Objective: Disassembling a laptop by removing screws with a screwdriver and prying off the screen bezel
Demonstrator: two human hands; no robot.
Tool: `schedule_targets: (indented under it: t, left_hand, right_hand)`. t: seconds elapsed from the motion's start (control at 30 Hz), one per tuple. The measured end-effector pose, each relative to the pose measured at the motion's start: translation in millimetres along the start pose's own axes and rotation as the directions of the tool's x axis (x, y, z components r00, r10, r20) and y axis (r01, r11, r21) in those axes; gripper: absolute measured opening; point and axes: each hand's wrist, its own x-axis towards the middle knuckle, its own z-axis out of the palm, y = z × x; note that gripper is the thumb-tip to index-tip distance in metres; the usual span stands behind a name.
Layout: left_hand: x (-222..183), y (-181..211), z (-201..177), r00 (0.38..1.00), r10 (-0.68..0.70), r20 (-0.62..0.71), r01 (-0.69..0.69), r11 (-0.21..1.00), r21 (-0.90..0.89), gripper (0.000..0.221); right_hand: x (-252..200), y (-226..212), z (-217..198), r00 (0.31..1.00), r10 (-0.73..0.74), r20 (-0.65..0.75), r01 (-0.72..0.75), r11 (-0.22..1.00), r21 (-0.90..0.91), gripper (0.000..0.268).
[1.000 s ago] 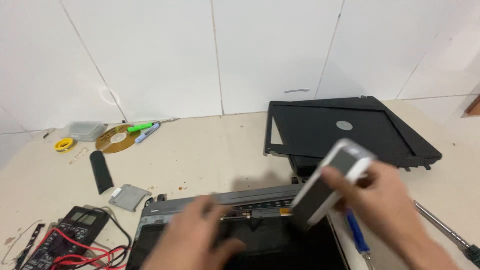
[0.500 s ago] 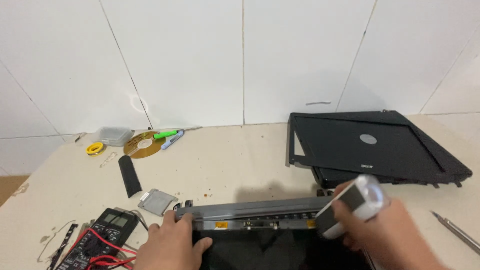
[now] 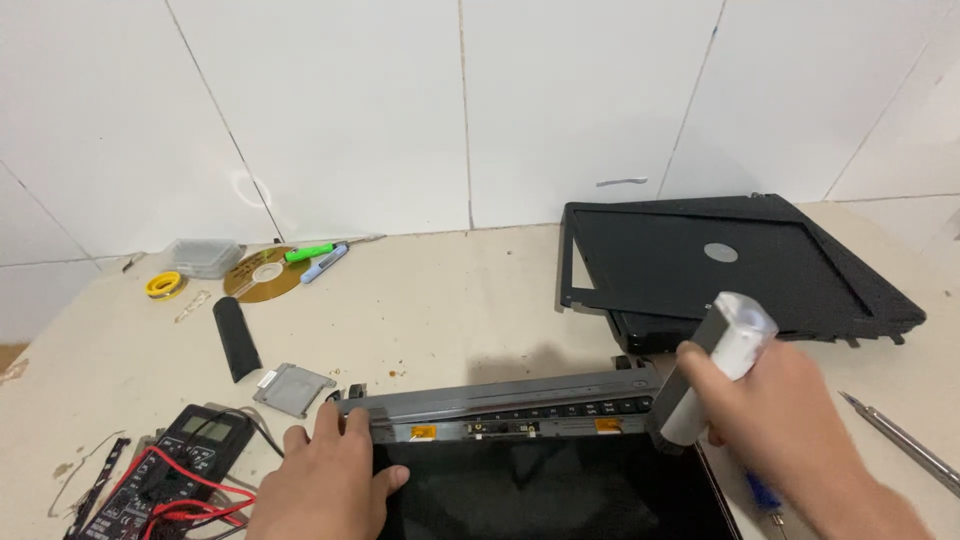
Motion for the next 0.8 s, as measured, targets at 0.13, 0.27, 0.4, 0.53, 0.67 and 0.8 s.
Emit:
schedule_targets:
  t: [0.13, 0.27, 0.4, 0.53, 0.67, 0.8]
  left_hand:
    - [4.1, 5.7, 6.4, 0.999, -0.032, 0.042, 0.032, 0.999, 0.002, 0.061]
    - [4.9, 4.5, 18.2, 0.995, -0.034, -0.093, 0.038, 0.999, 0.038, 0.066]
    - [-0.4, 4.8, 6.8, 0.999, -0.020, -0.043, 0.020, 1.000, -0.012, 0.064]
    - [-2.5, 5.7, 4.1, 1.000, -0.008, -0.016, 0.008, 1.000, -0.004, 0.060]
    - [-5.9, 2.7, 6.0, 0.998, 0.029, -0.063, -0.029, 1.000, -0.007, 0.061]
    - [-9.0, 6.1, 1.2, 1.000, 0.011, -0.029, -0.011, 1.000, -0.005, 0.059]
  right_hand:
    - [-20.5, -8.2, 28.6, 0.995, 0.060, 0.075, -0.068, 0.990, 0.121, 0.047]
    - [-20.9, -17.7, 30.4, 0.960, -0.050, 0.275, -0.082, 0.890, 0.448, 0.027]
    - [-2.1, -10.8, -15.8, 0.959, -0.062, 0.276, 0.040, 0.995, 0.087, 0.054]
    - [-2.7, -17.5, -38.1, 0.956, 0.076, 0.282, -0.149, 0.957, 0.250, 0.029]
    - [18.9, 7.9, -32.5, 0.940, -0.038, 0.339, -0.116, 0.899, 0.422, 0.016]
    - [5.0, -2.3, -30.5, 0.933, -0.102, 0.344, 0.030, 0.978, 0.208, 0.013]
